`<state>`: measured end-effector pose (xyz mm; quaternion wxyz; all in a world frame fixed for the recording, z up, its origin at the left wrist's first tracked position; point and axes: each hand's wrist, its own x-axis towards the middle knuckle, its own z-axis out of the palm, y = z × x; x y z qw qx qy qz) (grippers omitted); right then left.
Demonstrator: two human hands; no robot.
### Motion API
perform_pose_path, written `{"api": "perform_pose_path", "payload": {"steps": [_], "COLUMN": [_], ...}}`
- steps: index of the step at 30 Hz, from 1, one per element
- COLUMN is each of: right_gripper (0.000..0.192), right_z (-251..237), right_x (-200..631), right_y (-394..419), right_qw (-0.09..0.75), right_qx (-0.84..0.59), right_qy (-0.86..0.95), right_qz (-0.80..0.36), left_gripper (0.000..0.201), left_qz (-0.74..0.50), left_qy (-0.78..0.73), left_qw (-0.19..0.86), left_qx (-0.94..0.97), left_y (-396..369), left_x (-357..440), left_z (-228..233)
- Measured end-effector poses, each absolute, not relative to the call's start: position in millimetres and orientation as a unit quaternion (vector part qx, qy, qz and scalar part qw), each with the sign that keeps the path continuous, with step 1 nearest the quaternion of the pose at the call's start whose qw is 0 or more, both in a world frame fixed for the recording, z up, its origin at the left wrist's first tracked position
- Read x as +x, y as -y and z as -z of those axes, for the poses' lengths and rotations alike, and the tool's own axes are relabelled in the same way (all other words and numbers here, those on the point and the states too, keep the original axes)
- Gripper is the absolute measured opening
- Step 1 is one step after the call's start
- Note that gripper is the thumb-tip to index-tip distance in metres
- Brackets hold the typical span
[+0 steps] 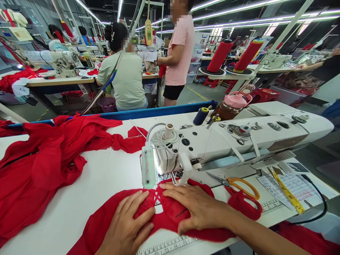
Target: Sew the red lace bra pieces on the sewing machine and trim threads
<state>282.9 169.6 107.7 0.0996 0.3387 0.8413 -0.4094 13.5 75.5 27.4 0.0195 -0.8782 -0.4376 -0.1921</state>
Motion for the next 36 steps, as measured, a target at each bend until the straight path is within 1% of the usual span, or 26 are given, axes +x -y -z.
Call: {"api": "perform_pose_path", "payload": {"steps": [3,9,24,27,31,36], "right_gripper": [0.09,0.089,0.09,0.091,0.09,0.09], "right_z": [-108.2,-102.6,-104.1,-104.7,-103.0,-100.7], "right_x": [283.1,286.5,285.8,284.8,285.3,286.8], "right_y": [-169.5,-169.6,-169.9,-170.0,-169.7,-170.0], "right_qw": [0.106,0.081,0.095,0.101,0.088,0.088], "right_qx": [0.337,0.331,0.337,0.337,0.334,0.328], "right_qy": [-0.84,-0.842,-0.838,-0.839,-0.841,-0.844], "right_qz": [0.412,0.419,0.417,0.416,0.416,0.415], "left_gripper": [0.028,0.029,0.031,0.035,0.042,0.036], "left_qz": [0.199,0.202,0.208,0.219,0.224,0.226], "left_qy": [0.453,0.457,0.443,0.445,0.455,0.453], "left_qw": [0.01,0.0,0.015,0.032,0.032,0.035], "left_qx": [-0.869,-0.866,-0.872,-0.868,-0.861,-0.862], "left_y": [-73.9,-72.9,-74.9,-75.7,-75.4,-75.7], "left_x": [15.1,15.3,13.0,12.7,12.4,12.6], "left_z": [-26.7,-23.9,-25.1,-25.2,-23.9,-23.1]}}
